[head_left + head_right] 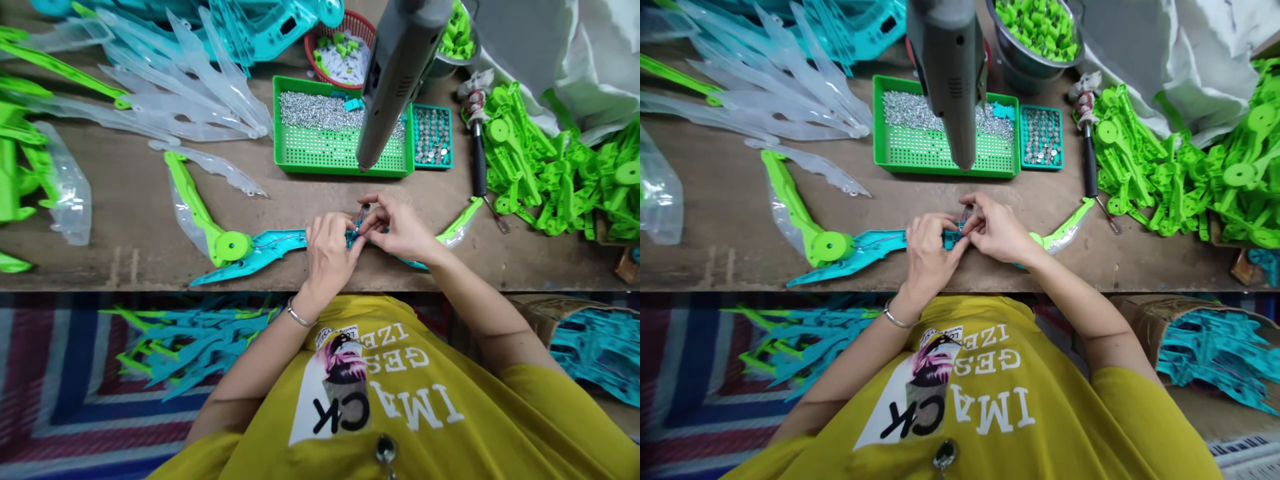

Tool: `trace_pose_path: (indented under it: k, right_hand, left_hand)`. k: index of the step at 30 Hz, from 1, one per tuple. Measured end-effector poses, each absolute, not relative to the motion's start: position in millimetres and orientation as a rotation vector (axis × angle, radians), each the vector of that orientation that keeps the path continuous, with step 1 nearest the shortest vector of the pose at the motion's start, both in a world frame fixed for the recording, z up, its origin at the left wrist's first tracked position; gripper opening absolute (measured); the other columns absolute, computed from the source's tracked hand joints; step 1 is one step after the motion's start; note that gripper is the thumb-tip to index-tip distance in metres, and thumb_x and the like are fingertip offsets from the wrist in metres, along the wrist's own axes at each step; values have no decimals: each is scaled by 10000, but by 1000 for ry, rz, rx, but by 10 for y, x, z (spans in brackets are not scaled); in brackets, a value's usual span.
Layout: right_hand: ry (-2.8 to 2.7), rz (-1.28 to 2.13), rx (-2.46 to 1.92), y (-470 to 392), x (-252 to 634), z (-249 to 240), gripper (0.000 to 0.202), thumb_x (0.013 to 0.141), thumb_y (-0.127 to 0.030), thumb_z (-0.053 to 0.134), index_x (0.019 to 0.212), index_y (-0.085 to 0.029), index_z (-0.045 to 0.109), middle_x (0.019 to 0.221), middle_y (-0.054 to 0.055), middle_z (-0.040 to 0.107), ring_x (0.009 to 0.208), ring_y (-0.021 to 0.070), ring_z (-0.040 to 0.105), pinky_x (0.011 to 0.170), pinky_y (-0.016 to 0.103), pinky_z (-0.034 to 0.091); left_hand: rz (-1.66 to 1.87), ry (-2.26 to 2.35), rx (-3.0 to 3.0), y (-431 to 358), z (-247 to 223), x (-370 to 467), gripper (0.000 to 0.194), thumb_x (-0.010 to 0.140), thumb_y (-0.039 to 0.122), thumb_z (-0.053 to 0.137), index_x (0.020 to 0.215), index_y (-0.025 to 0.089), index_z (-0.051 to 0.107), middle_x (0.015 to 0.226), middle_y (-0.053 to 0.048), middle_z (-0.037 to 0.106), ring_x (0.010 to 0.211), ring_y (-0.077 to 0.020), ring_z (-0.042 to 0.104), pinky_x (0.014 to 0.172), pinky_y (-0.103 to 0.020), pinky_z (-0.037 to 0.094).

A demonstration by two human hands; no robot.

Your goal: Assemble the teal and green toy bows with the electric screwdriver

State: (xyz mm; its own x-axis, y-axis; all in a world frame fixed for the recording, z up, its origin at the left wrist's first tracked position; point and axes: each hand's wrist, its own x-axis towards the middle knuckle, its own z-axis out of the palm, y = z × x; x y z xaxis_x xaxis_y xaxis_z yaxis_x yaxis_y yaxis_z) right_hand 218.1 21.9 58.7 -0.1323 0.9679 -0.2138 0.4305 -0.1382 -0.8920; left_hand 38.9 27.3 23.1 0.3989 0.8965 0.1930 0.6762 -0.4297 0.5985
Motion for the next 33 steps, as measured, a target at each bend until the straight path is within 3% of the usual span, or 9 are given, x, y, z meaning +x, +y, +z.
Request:
trace_pose_path:
  k: [5,8,13,18,23,25,28,31,33]
  right_hand:
    - [-1689,1171,-1551,188,2190,575,516,737,-81,596,1230,-205,510,860,-15,750,738,143,711,706,273,535]
    - [-1704,1114,-1534,159,2192,570,441,738,-92,575,1158,-205,499,863,-7,728,755,143,700,727,288,539]
    - [-1685,942,-1604,138,2180,524,276,743,-104,549,987,-221,495,853,12,713,721,149,656,708,306,528]
    - [-1769,820,-1656,210,2198,471,195,776,-108,556,945,-205,561,853,24,711,746,163,646,741,307,501]
    - [-1889,798,-1637,350,2219,472,80,840,-157,647,915,-161,672,855,41,705,771,163,631,732,286,461]
    - [-1946,788,-1634,405,2222,497,64,851,-184,686,903,-154,709,845,42,706,774,163,624,726,282,443]
    - [-2023,771,-1636,466,2223,541,116,817,-239,776,888,-153,744,810,35,700,779,165,612,719,279,411]
    - [-2014,784,-1673,490,2230,560,233,742,-289,860,879,-138,747,762,22,689,749,155,599,696,272,383]
    - [-1949,892,-1681,488,2255,552,252,746,-310,853,885,-130,743,710,4,678,686,134,588,665,263,373]
  left_hand:
    - [570,1253,2149,405,322,365,668,837,264,723,1431,210,421,1309,-121,690,1197,-338,608,973,-481,443]
    - [514,1090,2025,507,402,379,758,818,179,657,1506,219,341,1257,-88,719,1179,-289,634,1020,-476,445]
    - [559,1063,1808,581,412,377,567,890,193,596,1433,201,432,1062,-35,749,919,-177,693,955,-389,510]
    - [582,1031,1882,510,392,240,519,890,207,659,1387,218,512,1082,-36,764,1058,-206,702,1030,-402,490]
    - [641,991,2083,478,350,189,104,965,259,615,1018,233,701,1009,-43,758,972,-209,707,914,-361,519]
    - [687,976,2162,484,315,211,118,976,284,612,941,225,709,1056,-69,733,1011,-221,691,906,-366,513]
    - [730,1033,2242,488,258,255,123,942,304,673,1018,207,675,1117,-92,715,1063,-256,671,920,-404,489]
    - [736,1081,2306,475,223,289,221,907,274,700,1094,193,612,1058,-76,737,1002,-264,677,940,-433,455]
    - [742,1073,2348,465,216,304,184,906,249,678,1069,203,604,1022,-57,748,970,-254,679,969,-443,430]
